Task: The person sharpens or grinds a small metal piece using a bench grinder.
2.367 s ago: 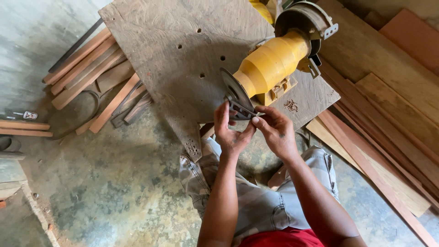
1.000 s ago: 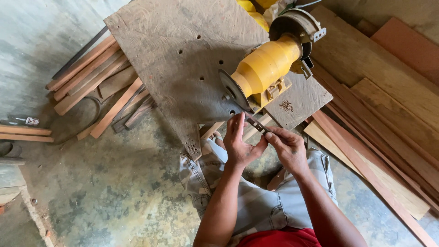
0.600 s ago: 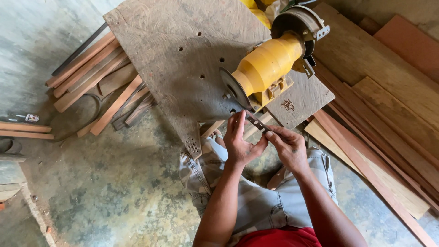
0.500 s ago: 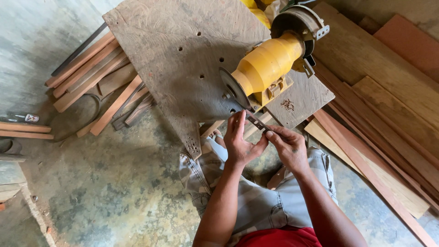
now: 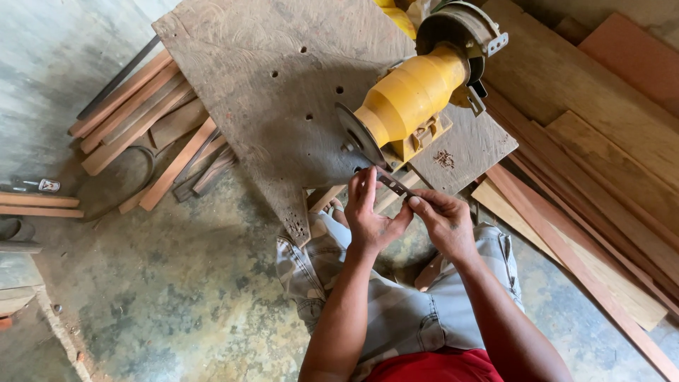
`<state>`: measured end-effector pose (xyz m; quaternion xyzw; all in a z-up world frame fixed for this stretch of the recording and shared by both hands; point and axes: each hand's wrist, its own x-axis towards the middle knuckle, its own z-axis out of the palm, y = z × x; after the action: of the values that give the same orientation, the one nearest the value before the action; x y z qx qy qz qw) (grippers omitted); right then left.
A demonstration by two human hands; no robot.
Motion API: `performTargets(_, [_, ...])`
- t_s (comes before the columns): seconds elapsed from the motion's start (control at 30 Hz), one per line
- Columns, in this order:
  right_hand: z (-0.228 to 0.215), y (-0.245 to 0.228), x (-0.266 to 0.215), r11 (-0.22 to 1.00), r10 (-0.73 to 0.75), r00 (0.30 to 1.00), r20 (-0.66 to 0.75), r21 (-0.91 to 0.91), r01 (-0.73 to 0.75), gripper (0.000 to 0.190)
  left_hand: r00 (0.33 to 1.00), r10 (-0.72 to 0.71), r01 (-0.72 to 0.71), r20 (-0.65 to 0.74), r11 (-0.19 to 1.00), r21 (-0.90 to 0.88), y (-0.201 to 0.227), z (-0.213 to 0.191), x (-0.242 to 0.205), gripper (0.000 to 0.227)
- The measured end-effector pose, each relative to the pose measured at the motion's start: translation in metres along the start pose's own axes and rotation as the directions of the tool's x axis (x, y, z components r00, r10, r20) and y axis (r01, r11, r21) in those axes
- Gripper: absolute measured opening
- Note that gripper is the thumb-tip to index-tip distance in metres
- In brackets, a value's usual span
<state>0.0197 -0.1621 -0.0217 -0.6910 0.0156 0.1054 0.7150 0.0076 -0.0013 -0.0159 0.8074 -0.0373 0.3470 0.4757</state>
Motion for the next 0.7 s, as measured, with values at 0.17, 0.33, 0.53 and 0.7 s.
performTargets(0.17, [0.003, -0.004, 0.004, 0.999, 0.001, 1.0, 0.002, -0.035, -0.001, 0.023, 1.0, -0.016, 0.016, -0.019, 1.0, 0.004, -0.001, 0.001, 0.002, 0.082])
performTargets(0.33, [0.008, -0.012, 0.007, 0.998, -0.003, 1.0, -0.01, -0.063, 0.002, 0.022, 0.998, -0.05, 0.05, -0.023, 0.998, 0.032, -0.003, 0.0, 0.005, 0.082])
performTargets(0.53, [0.012, -0.016, 0.014, 1.0, -0.012, 0.999, 0.034, -0.025, 0.013, 0.022, 0.998, -0.048, 0.051, -0.035, 0.996, 0.07, -0.006, -0.002, 0.01, 0.084])
performTargets(0.7, [0.018, -0.019, 0.02, 0.999, -0.021, 0.999, 0.046, -0.049, 0.023, 0.02, 0.998, -0.026, 0.031, -0.051, 0.994, 0.102, -0.012, -0.004, 0.012, 0.084])
